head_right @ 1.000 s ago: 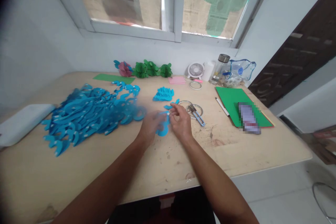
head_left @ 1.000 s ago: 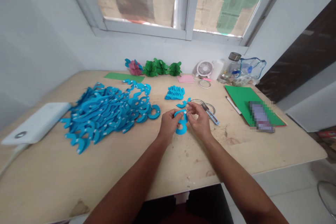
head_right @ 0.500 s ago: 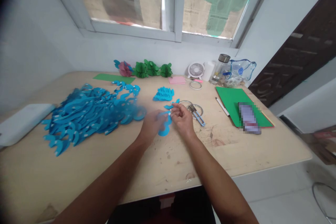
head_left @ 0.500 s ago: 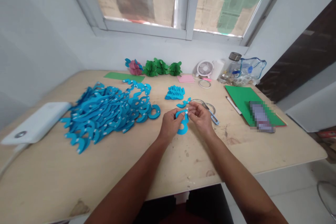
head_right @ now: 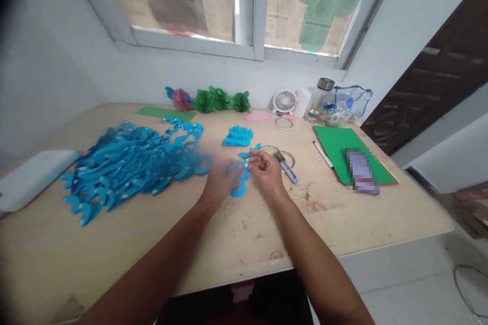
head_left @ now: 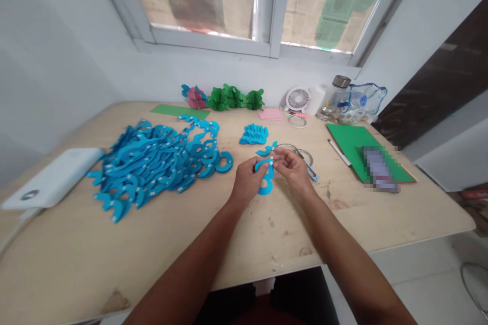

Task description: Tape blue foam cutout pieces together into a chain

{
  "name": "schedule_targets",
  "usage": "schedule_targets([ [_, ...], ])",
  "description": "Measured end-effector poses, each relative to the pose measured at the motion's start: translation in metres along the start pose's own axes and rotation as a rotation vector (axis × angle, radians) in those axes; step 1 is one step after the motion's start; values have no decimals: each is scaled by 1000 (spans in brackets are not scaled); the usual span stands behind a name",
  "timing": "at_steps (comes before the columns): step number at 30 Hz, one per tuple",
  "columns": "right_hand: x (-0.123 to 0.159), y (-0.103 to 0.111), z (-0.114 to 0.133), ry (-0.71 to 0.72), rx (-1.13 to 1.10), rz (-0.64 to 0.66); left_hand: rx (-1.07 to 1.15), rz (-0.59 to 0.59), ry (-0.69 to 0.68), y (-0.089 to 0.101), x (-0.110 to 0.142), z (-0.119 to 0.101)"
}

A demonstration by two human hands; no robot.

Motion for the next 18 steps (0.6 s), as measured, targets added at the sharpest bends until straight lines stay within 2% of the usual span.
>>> schedule_targets([
  [5, 0, 0, 1, -11, -10, 2, 24, -10, 26, 1, 1, -1],
  [12, 1, -1, 6, 5, -38, 2, 237, 16, 163, -3, 1, 7],
  [18, 2, -1, 7, 1, -31, 0, 276, 39, 182, -5, 3, 6],
])
Point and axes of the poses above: each hand's wrist, its own x-axis away from the middle knuckle, its own y-axis out of the back of the hand, z = x × y, the point moved 7 cm from there along -x, towards the middle knuckle, and after that the axes turned 3 degrees about x, right-handed, at the moved point
